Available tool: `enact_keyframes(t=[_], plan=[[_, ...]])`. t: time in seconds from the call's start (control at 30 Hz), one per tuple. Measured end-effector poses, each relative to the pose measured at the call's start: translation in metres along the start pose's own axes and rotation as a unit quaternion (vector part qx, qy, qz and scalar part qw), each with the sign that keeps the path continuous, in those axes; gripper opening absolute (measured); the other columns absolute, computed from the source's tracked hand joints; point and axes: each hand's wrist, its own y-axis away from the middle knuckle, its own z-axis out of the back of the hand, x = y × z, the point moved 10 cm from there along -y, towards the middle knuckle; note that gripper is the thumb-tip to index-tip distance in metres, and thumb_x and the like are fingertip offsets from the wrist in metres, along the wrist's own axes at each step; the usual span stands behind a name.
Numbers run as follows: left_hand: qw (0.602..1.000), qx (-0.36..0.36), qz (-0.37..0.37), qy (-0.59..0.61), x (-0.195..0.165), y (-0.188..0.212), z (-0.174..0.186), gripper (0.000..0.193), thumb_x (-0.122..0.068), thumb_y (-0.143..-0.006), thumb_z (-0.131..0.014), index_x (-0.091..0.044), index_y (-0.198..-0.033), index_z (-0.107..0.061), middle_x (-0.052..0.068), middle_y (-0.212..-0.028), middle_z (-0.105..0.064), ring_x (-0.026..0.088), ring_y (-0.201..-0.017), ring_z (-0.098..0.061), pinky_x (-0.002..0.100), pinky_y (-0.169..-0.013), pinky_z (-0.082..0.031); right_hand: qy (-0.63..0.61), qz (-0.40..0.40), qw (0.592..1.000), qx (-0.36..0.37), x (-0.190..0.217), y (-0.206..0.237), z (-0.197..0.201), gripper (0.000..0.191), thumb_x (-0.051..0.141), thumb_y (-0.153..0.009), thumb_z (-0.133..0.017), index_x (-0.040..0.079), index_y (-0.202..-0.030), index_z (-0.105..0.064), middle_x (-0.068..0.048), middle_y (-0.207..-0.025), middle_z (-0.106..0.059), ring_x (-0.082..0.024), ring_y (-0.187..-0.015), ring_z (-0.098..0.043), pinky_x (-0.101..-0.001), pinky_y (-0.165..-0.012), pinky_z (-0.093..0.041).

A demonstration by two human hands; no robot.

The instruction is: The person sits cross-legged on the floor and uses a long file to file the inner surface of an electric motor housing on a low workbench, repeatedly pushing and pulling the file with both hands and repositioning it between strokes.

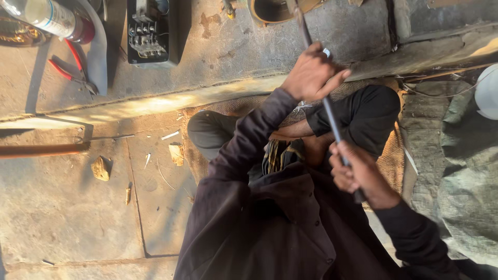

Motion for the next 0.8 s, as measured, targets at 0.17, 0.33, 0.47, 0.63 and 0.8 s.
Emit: enact_keyframes(t=[0.17, 0.33, 0.47, 0.63, 0.8], plan=[[0.997, 0.035, -0.042, 0.048, -0.062, 0.029, -0.016, 0.052, -0.049, -0.106, -0.043, -0.019, -0.069, -0.066, 0.001, -0.060, -0.062, 0.027, -0.053, -0.054, 0.041, -0.072, -0.044, -0.051, -0.036, 0.998, 0.024, -0.067, 0.037, 0.029, 0.032, 0.032, -0.108, -0.037, 0.004, -0.098, -0.048, 0.002, -0.053, -0.036, -0.008, -0.032, -0.031, -0.0257, -0.031, -0.032], [0.994, 0.059, -0.059, 0.075, -0.065, 0.023, -0.016, 0.051, -0.053, -0.103, -0.046, -0.015, -0.075, -0.066, 0.002, -0.062, -0.063, 0.026, -0.055, -0.058, 0.040, -0.067, -0.047, -0.043, -0.035, 0.998, 0.041, -0.075, 0.035, 0.036, 0.037, 0.036, -0.106, -0.034, 0.003, -0.097, -0.049, 0.000, -0.047, -0.035, -0.011, -0.027, -0.031, -0.0270, -0.027, -0.031], [0.997, 0.043, -0.055, 0.014, -0.003, 0.002, 0.007, 0.048, -0.049, -0.103, -0.041, -0.017, -0.081, -0.068, 0.005, -0.059, -0.060, 0.029, -0.052, -0.054, 0.041, -0.070, -0.048, -0.031, -0.045, 0.998, 0.033, -0.037, -0.018, 0.008, 0.033, 0.037, -0.105, -0.038, 0.007, -0.092, -0.045, 0.002, -0.047, -0.034, -0.010, -0.027, -0.031, -0.0286, -0.027, -0.031], [0.999, 0.048, -0.010, 0.000, 0.077, -0.024, 0.023, 0.051, -0.050, -0.105, -0.039, -0.016, -0.079, -0.067, 0.011, -0.058, -0.055, 0.037, -0.055, -0.048, 0.044, -0.071, -0.044, 0.048, 0.037, 0.996, 0.059, 0.048, -0.068, -0.019, 0.031, 0.037, -0.107, -0.045, 0.009, -0.093, -0.047, 0.006, -0.058, -0.036, -0.005, -0.037, -0.035, -0.0247, -0.035, -0.035], [1.000, -0.004, -0.010, -0.029, 0.076, -0.020, 0.024, 0.051, -0.047, -0.111, -0.043, -0.014, -0.080, -0.068, 0.012, -0.063, -0.057, 0.037, -0.063, -0.054, 0.045, -0.077, -0.046, -0.007, 0.035, 0.998, 0.059, 0.050, -0.057, -0.025, 0.028, 0.037, -0.107, -0.043, 0.011, -0.101, -0.051, 0.007, -0.059, -0.036, -0.002, -0.039, -0.034, -0.0208, -0.038, -0.033]])
